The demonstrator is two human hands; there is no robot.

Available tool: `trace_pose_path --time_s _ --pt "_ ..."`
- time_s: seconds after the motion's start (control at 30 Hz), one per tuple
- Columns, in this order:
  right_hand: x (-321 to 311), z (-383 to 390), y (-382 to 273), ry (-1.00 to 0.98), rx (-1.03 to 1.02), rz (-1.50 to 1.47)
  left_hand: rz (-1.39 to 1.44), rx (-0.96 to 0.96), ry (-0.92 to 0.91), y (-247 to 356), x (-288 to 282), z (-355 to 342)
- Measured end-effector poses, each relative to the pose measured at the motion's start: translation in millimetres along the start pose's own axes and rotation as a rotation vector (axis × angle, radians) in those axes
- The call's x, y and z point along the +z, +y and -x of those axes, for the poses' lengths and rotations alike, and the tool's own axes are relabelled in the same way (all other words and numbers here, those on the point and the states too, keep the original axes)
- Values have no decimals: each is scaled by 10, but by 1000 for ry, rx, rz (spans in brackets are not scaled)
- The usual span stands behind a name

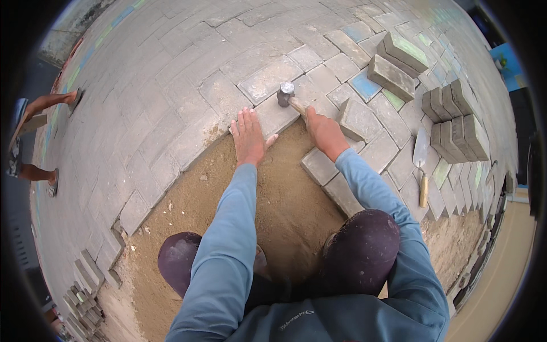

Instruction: The person kneels on the ground and lays rectangular pavers onto a prepared sand bed. They use a hammer to tap the pavers into place and a trowel to level the sand. A tape measure is used to check spacing.

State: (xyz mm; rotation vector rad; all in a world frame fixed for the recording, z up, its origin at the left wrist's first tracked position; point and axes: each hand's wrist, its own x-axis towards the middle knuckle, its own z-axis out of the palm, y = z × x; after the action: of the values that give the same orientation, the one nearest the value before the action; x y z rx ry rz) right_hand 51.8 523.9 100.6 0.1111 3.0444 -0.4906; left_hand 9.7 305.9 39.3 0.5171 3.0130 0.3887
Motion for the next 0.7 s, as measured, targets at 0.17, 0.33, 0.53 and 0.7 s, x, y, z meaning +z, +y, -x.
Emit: trace_pose_path --time_s 0.17,0.33,0.53,0.7 --pt "-376 -21 -24 -193 107 -378 -41 9 -8 -132 54 -16" --pt "-742 1259 330 -178 288 -928 -34 25 25 -85 90 -5" --pt "-826 2337 1206 -8 537 -906 -115 -52 62 -30 196 85" --pt "-783 2647 2109 11 569 -698 269 284 304 1343 257 509"
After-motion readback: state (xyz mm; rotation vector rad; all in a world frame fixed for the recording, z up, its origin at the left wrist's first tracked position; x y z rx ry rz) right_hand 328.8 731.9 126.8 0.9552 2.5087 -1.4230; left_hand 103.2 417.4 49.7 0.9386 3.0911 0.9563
